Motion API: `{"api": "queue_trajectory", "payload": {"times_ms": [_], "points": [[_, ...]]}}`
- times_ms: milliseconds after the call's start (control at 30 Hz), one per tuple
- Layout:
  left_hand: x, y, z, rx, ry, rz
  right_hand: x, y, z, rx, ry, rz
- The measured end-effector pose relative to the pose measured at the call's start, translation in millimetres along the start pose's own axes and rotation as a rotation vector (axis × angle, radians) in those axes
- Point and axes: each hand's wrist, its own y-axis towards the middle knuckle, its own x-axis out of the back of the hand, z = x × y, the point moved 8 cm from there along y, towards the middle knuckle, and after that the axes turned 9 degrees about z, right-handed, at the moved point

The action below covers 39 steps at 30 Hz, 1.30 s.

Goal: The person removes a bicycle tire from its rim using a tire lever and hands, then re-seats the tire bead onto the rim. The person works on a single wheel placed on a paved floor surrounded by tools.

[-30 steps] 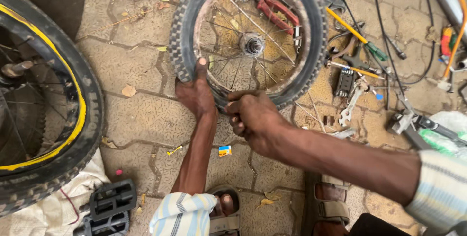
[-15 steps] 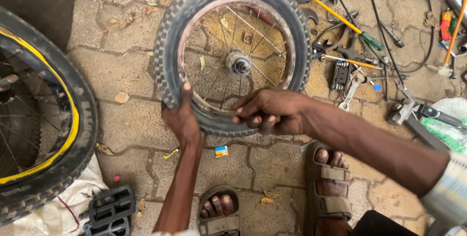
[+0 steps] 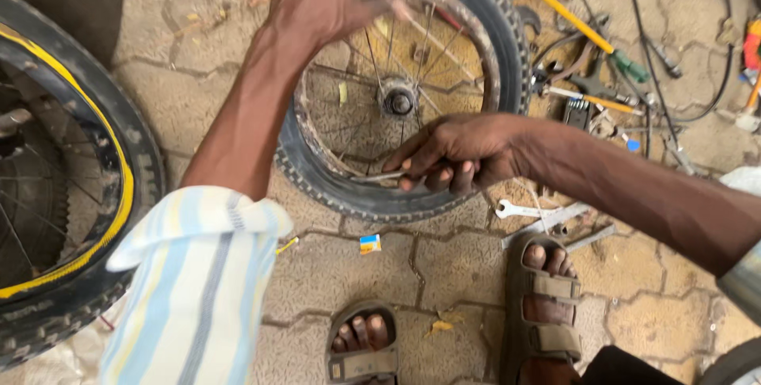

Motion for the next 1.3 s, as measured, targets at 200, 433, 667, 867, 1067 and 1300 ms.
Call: {"api": "queue_trajectory", "payload": {"times_ms": [200,433,667,867,1067,1300], "points": [[-8,-24,-18,0.057,0.667,-0.709,7,-28,-7,-0.112,-0.124,-0.087],[-5,-39,-2,0.17,0.548,-0.49,-13,-23,-20,-0.103,-0.186,-0.185],[-12,-20,-10,0.12,0.403,-0.386,-100,-34,-82,0.108,-0.482,-0.524],[-5,-39,3,-0.017,0.229,-0.463,-4,-42,-86,0.053,-0.574,-0.46],[-3,-12,9,-0.025,-0.175,-0.137,34,-53,-29,-0.001,-0.902,-0.323],[-13,-18,23,0.126,-0.279,-0.04,68,-33,-9,-0.073,-1.055,0.031]]}}
